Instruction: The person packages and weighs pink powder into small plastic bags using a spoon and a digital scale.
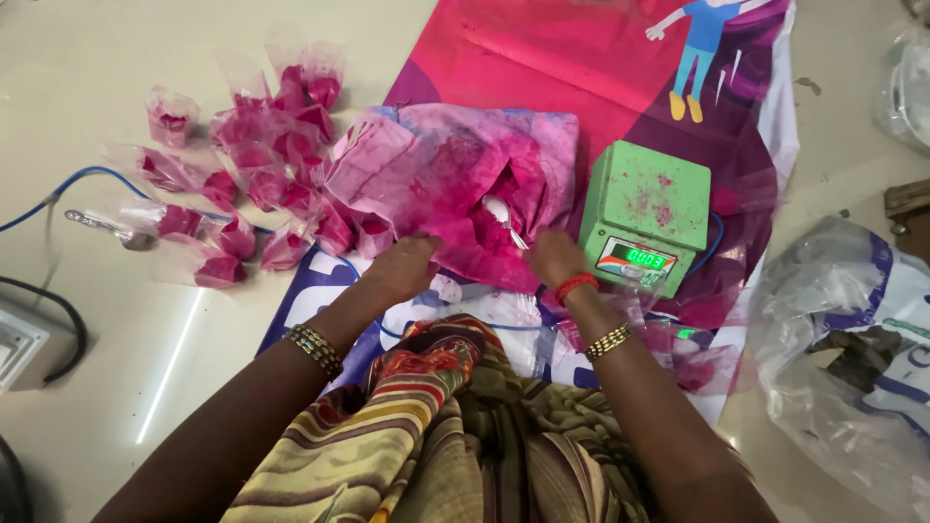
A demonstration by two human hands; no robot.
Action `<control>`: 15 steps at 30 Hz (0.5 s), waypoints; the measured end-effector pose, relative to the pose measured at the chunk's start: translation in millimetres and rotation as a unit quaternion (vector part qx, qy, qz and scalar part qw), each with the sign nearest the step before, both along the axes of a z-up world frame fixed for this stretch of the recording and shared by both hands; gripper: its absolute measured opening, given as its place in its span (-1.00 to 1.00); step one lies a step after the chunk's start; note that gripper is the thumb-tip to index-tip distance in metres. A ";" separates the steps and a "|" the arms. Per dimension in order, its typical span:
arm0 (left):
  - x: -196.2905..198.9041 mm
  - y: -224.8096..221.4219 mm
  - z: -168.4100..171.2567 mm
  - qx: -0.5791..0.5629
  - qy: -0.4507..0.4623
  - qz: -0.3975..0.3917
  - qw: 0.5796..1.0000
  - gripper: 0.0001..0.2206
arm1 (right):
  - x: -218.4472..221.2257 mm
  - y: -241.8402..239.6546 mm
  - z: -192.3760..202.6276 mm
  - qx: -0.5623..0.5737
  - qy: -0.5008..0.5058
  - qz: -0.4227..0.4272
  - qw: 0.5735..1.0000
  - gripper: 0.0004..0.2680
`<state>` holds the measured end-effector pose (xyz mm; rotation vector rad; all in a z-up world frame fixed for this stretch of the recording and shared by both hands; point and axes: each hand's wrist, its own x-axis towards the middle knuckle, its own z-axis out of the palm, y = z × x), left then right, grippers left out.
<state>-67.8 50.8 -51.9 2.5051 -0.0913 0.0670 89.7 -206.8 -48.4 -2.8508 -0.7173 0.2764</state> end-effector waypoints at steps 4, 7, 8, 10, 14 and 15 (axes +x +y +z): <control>-5.1 -10.2 12.8 0.003 -0.027 -0.011 1.000 -0.61 | -6.2 4.3 -19.7 -0.017 0.038 -0.023 0.999 -0.79; -5.9 -9.0 25.0 0.022 0.071 0.000 0.997 -0.64 | 2.9 1.7 -27.7 0.033 0.010 -0.010 0.999 -0.86; -7.0 -6.0 20.4 0.011 0.057 -0.003 0.998 -0.62 | 3.2 3.1 -19.8 0.054 -0.026 0.014 0.998 -0.87; -9.1 -1.2 14.6 0.001 0.042 -0.005 0.999 -0.60 | 1.0 9.6 2.0 0.074 -0.062 0.039 0.995 -0.88; -12.2 4.6 10.6 0.003 0.056 0.002 0.998 -0.56 | -7.3 25.4 31.8 0.046 -0.168 0.106 0.979 -0.80; -12.2 6.6 9.7 0.005 0.057 0.000 0.998 -0.55 | -7.9 29.2 32.8 0.029 -0.192 0.144 0.970 -0.74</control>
